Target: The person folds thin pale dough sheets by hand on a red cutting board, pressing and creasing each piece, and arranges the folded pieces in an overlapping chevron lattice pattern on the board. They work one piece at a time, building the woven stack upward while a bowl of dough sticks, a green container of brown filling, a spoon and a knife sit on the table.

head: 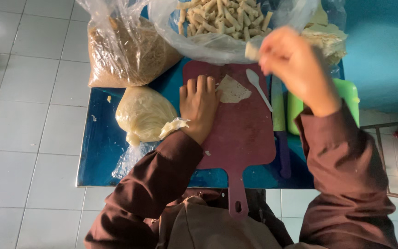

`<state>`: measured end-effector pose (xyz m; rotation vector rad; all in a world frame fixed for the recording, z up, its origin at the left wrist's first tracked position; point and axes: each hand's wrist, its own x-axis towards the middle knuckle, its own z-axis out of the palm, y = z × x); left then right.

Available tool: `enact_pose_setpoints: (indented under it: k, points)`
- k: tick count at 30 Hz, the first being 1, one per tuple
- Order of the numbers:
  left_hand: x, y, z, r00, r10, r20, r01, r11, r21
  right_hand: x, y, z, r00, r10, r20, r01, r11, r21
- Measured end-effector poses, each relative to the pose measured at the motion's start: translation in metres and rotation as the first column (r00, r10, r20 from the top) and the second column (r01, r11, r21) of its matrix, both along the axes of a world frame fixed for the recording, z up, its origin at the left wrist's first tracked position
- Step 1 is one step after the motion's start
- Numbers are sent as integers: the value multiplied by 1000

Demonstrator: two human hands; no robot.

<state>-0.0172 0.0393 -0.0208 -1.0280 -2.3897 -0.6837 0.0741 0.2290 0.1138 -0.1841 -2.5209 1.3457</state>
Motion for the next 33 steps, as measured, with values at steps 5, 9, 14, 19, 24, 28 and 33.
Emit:
enact_pose_setpoints:
  k: [5,9,14,19,24,28,33]
  points:
    - [9,-10,8,985,-127,-116,133,990,44,43,13,34,922,-57,-384,285,771,570]
    - [13,-12,8,951,-296,-91,306,943,132,100,35,26,819,-517,249,85,539,838]
    - [7,-5,-1,953,-293,-73,296,955,24,122,62,-20,839,-437,324,-23,566,824]
    - [2,-5,-2,943,-310,-117,315,949,19,137,54,-42,905,-317,285,-49,588,808]
    - [2,-9,3,953,-280,-113,287,956,56,131,44,-53,945,-270,182,11,585,811]
    - [2,-16,6,992,-110,-68,110,994,-17,129,43,-55,953,-274,132,44,556,830]
    - [9,-17,8,986,112,-125,-125,987,-102,128,42,-40,954,-283,99,85,572,816]
